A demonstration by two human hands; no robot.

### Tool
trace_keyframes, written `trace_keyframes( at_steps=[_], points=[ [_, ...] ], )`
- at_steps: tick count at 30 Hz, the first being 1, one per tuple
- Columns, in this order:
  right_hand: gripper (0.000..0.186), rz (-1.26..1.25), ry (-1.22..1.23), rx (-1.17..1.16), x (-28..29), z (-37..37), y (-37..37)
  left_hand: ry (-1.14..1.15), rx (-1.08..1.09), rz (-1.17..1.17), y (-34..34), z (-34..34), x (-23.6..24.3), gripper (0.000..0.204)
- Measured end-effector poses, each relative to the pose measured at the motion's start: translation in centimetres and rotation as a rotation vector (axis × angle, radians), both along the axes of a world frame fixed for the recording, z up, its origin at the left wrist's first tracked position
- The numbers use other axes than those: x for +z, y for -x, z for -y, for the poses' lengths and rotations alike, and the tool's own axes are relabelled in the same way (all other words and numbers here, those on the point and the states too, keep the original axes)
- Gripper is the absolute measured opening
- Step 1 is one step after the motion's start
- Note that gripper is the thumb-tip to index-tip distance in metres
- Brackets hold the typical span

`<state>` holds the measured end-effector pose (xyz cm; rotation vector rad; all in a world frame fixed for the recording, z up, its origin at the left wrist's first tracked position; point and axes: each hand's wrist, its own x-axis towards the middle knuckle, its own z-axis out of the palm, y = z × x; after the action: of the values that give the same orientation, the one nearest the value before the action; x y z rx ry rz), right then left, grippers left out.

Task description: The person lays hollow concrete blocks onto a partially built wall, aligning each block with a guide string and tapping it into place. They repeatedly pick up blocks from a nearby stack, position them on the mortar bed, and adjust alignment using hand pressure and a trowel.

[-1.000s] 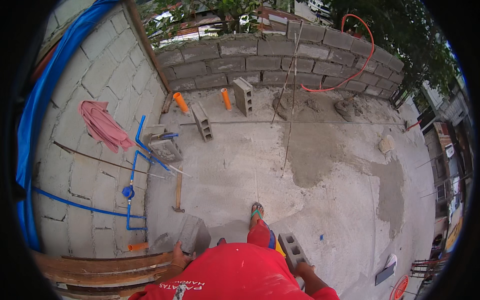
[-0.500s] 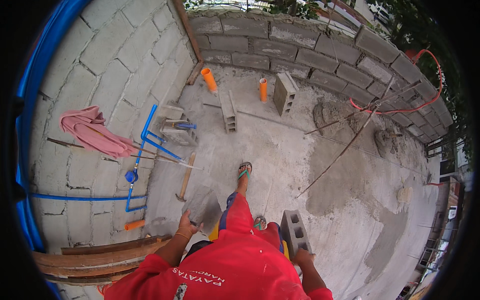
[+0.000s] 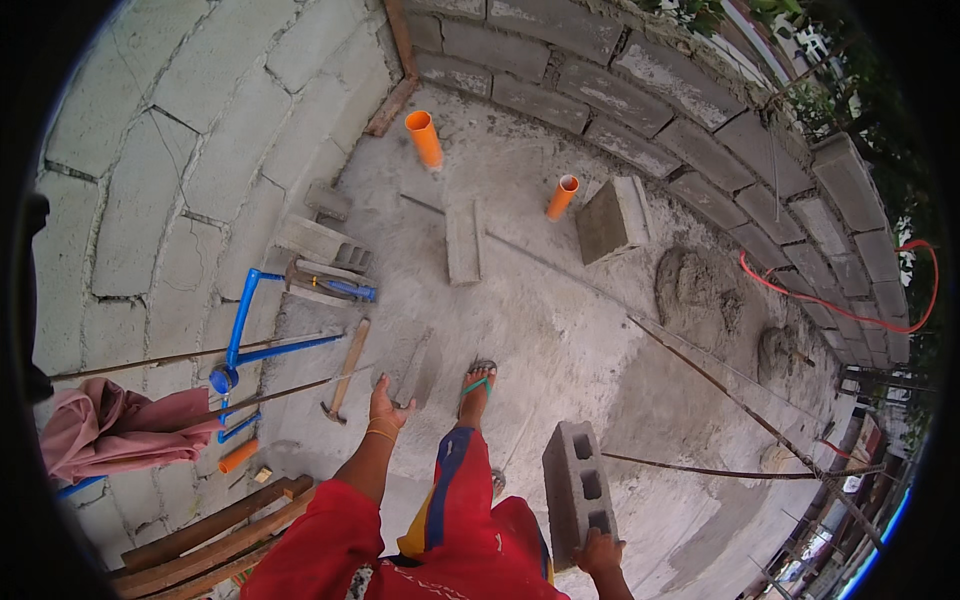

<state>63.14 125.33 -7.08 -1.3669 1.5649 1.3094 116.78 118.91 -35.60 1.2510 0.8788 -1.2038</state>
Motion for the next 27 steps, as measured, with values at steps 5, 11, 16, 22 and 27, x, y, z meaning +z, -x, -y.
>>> trace_keyframes(
  at_steps=[5, 11, 16, 22, 27],
  points=[
    [0.069, 0.05, 0.064, -0.021, -1.1, 4.7, -1.9, 0.103, 0.08, 0.013, -2.3, 9.0, -5.1, 0.072],
    [0.069, 0.106, 0.1, -0.044, -1.1, 8.0, -3.5, 0.097, 0.14, 0.01, -3.5, 13.5, -8.7, 0.067],
    [0.072, 0.127, 0.09, 0.004, 0.2, 10.3, -5.2, 0.023, 0.178, 0.062, -3.0, 12.5, -10.4, 0.058],
    [0.069, 0.079, 0.044, -0.033, 1.9, 13.4, -6.3, 0.011, 0.164, 0.101, -2.4, 9.7, -11.5, 0.069],
    [0.063, 0.071, 0.046, -0.112, 3.5, 17.6, -6.8, -0.093, 0.054, 0.089, -2.9, 9.3, -10.9, 0.085]
  ],
)
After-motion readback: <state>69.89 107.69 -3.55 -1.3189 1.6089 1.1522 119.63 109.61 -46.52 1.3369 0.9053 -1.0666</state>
